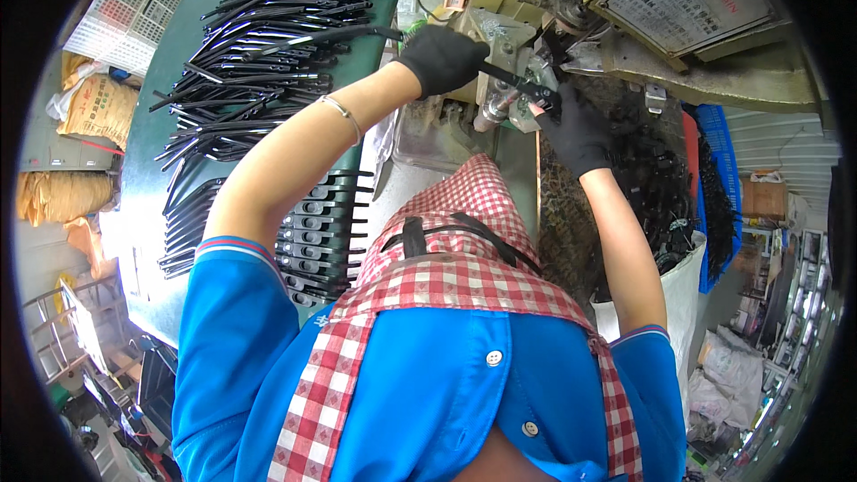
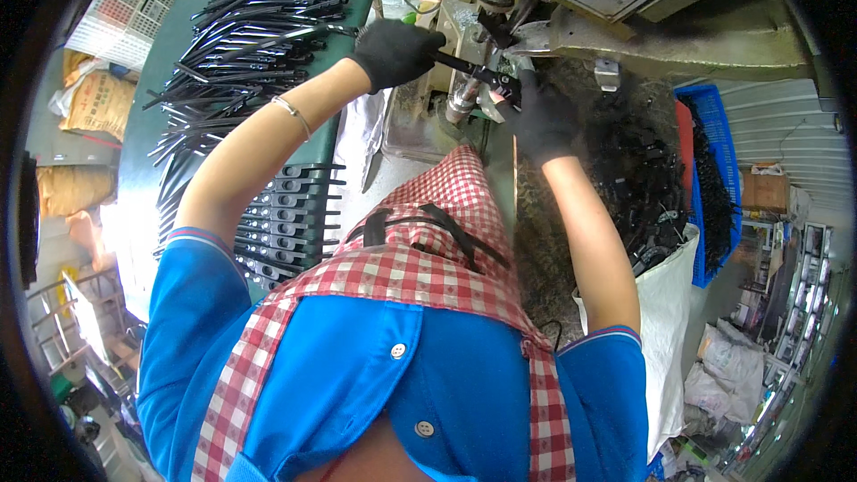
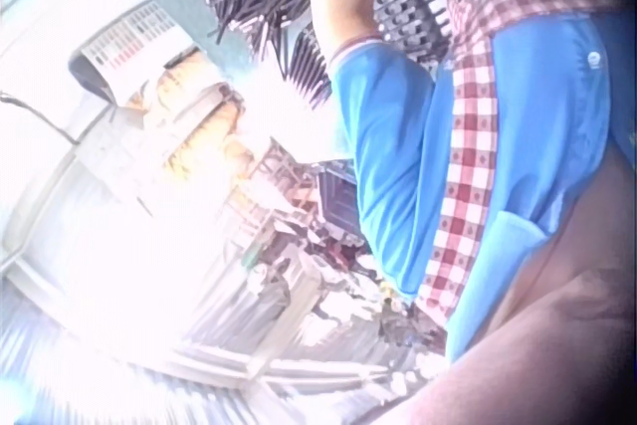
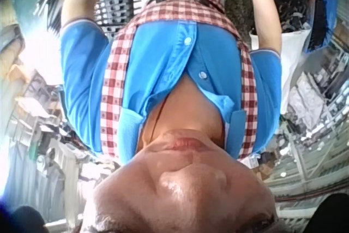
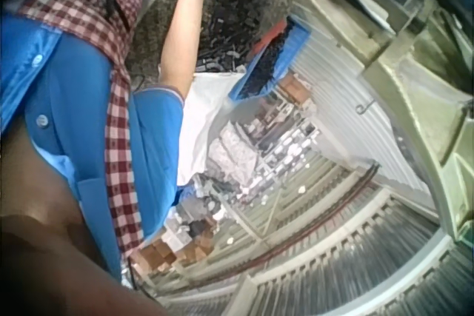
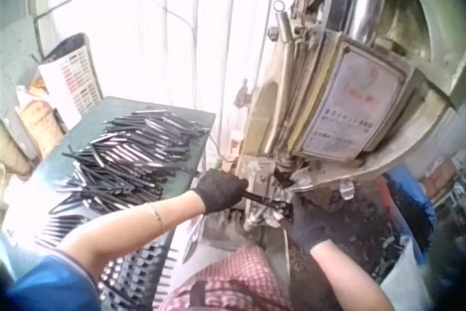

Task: The person repeatedly picks up black metal rods from a pile, inserts them into a grinding machine, and then places the processed rods into a rack. The task involves continuous manual handling and machine operation.

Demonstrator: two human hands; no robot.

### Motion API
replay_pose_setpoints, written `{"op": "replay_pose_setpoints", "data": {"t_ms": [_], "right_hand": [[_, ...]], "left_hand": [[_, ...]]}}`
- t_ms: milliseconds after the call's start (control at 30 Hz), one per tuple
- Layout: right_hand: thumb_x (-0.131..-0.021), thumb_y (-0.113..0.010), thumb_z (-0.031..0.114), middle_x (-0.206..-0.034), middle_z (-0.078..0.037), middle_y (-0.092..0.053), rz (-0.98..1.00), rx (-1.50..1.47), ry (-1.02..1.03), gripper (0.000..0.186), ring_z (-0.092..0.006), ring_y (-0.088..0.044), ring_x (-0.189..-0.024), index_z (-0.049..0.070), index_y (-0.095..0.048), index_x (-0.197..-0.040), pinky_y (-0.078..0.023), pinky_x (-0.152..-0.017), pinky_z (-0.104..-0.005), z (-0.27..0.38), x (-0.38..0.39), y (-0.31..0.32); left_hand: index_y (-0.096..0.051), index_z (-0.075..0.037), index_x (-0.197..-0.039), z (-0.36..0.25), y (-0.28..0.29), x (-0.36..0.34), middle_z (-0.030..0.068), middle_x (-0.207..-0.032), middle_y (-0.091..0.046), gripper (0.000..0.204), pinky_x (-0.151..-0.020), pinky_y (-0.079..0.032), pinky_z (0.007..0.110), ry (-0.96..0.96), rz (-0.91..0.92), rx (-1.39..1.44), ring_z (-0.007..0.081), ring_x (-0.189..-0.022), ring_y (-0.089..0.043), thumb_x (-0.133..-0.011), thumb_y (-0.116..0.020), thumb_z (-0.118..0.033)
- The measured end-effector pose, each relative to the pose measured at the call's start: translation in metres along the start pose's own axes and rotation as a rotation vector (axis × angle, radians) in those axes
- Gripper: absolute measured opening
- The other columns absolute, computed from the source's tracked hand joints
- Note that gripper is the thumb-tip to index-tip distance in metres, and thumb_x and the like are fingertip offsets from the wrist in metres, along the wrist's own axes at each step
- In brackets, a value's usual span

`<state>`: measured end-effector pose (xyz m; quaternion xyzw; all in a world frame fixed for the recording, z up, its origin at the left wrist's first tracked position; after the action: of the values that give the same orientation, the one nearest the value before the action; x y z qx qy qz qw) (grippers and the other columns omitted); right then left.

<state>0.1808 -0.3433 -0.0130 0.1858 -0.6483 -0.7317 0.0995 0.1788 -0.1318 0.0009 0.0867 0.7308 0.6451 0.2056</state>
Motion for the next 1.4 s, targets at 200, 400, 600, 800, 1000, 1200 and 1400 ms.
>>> {"op": "replay_pose_setpoints", "data": {"t_ms": [200, 400, 600, 800, 1000, 1200, 1400], "right_hand": [[-0.075, -0.071, 0.029, -0.088, -0.019, -0.064, -0.011, -0.003, -0.022, 0.041, -0.0412, -0.061, -0.082, 0.010, -0.055, -0.108, -0.048, -0.070, -0.0488, -0.001, -0.002, -0.006], [-0.068, -0.074, 0.013, -0.096, -0.013, -0.059, -0.476, -0.329, 0.352, 0.040, -0.0353, -0.056, -0.093, 0.009, -0.058, -0.104, -0.043, -0.085, -0.0424, 0.035, 0.029, 0.046], [-0.077, -0.066, 0.002, -0.089, -0.009, -0.061, -0.027, -0.876, 0.194, 0.019, -0.0224, -0.060, -0.083, 0.006, -0.061, -0.095, -0.047, -0.075, -0.0335, 0.016, 0.052, -0.027], [-0.085, -0.064, 0.016, -0.091, -0.007, -0.065, -0.067, -0.728, 0.090, 0.019, -0.0196, -0.062, -0.083, 0.003, -0.062, -0.098, -0.048, -0.078, -0.0321, -0.062, 0.001, -0.142], [-0.090, -0.049, 0.035, -0.103, -0.018, -0.066, 0.125, 0.054, 0.062, 0.034, -0.0380, -0.064, -0.091, 0.013, -0.062, -0.113, -0.050, -0.078, -0.0478, -0.068, -0.066, -0.197], [-0.080, -0.060, 0.035, -0.098, -0.017, -0.068, 0.231, -0.178, 0.045, 0.032, -0.0363, -0.064, -0.094, 0.011, -0.069, -0.100, -0.050, -0.080, -0.0450, -0.054, -0.064, -0.181], [-0.078, -0.061, 0.039, -0.090, -0.021, -0.066, 0.269, -0.103, -0.086, 0.033, -0.0412, -0.062, -0.089, 0.010, -0.069, -0.092, -0.049, -0.075, -0.0503, -0.064, -0.062, -0.179]], "left_hand": [[-0.062, -0.016, -0.093, 0.001, -0.010, 0.001, 0.0066, -0.079, -0.067, 0.013, -0.060, -0.052, 0.042, 0.001, -0.026, 0.000, 0.0287, -0.073, -0.067, -0.082, -0.059, -0.024], [-0.064, -0.014, -0.092, 0.003, 0.003, 0.009, 0.0108, -0.081, -0.067, 0.017, -0.066, -0.051, 0.043, 0.047, 0.187, 0.085, 0.0304, -0.077, -0.067, -0.084, -0.059, -0.028], [-0.062, -0.015, -0.095, 0.012, 0.005, 0.017, 0.0108, -0.079, -0.066, 0.021, -0.065, -0.050, 0.044, 0.033, 0.190, 0.133, 0.0323, -0.075, -0.066, -0.083, -0.062, -0.031], [-0.058, -0.014, -0.103, 0.012, 0.016, 0.016, 0.0103, -0.083, -0.065, 0.031, -0.066, -0.050, 0.044, -0.042, 0.165, 0.187, 0.0329, -0.077, -0.065, -0.086, -0.061, -0.040], [-0.060, -0.021, -0.109, -0.004, 0.037, 0.026, 0.0121, -0.084, -0.065, 0.022, -0.066, -0.050, 0.043, -0.089, 0.013, 0.340, 0.0333, -0.075, -0.064, -0.088, -0.056, -0.024], [-0.061, -0.014, -0.101, 0.037, 0.017, 0.154, 0.0127, -0.081, -0.063, 0.018, -0.063, -0.049, 0.045, 0.066, 0.161, 0.273, 0.0333, -0.073, -0.062, -0.090, -0.055, -0.028], [-0.067, -0.016, -0.095, 0.089, -0.020, 0.352, 0.0095, -0.082, -0.063, 0.016, -0.072, -0.050, 0.042, 0.529, 0.483, 0.136, 0.0301, -0.082, -0.063, -0.083, -0.056, -0.014]]}}
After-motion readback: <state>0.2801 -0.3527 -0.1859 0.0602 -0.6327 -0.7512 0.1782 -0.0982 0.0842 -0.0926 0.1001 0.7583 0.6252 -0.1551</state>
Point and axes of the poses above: each hand's wrist, its own x-axis away from the middle knuckle, its own y-axis out of the back of the hand, z = x × y, the point moved 6 cm from there along -x, towards the middle knuckle
